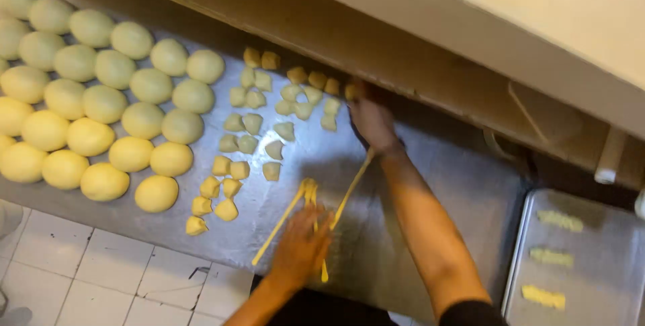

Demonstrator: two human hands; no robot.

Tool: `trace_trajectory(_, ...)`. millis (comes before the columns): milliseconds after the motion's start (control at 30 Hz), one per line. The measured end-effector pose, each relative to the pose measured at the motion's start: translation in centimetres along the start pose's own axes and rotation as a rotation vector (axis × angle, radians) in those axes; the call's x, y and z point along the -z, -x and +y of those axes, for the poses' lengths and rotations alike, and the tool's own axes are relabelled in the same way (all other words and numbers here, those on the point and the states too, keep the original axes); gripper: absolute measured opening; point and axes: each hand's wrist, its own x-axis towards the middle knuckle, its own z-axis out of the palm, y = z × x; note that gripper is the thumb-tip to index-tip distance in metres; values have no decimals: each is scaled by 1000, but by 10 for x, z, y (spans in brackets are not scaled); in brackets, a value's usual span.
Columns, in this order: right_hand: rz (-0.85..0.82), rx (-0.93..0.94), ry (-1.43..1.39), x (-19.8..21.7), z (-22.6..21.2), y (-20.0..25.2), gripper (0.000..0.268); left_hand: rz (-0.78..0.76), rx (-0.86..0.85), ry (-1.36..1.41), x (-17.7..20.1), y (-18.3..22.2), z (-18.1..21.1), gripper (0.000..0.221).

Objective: Rolling and braiding small pieces of dough into braided shapes on a bakery workbench.

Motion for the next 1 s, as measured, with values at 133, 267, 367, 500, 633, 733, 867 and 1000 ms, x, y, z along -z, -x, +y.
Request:
trace_trajectory(133, -199, -139, -72, 36, -7, 5, 39, -2, 201, 25, 5, -17, -21, 46)
trace_trajectory(267, 124, 72, -410, 120, 15, 170, 55, 107, 223, -91, 28, -13, -14, 55)
trace_trajectory(367, 257, -105, -217, 89, 44, 314, 32, 239, 261, -120, 27, -6, 7, 58)
trace_trajectory(500, 139, -85, -42, 40, 77, 413, 55, 277, 314, -149, -1, -1, 47, 53)
trace_trajectory(633, 331, 13, 316, 36, 122, 293, 79, 180, 276, -31, -44, -4, 88, 56)
trace_trajectory(733, 610, -35, 200, 53, 146, 224, 80, 160, 222, -27, -64, -1, 101, 58)
trace_trajectory(867, 273, 22, 465, 37, 83, 349, 87, 180, 246, -60, -66, 12, 112, 52)
trace_trajectory(1000, 137, 93, 145, 38, 85, 330, 83, 84, 301, 31, -89, 2, 126, 47)
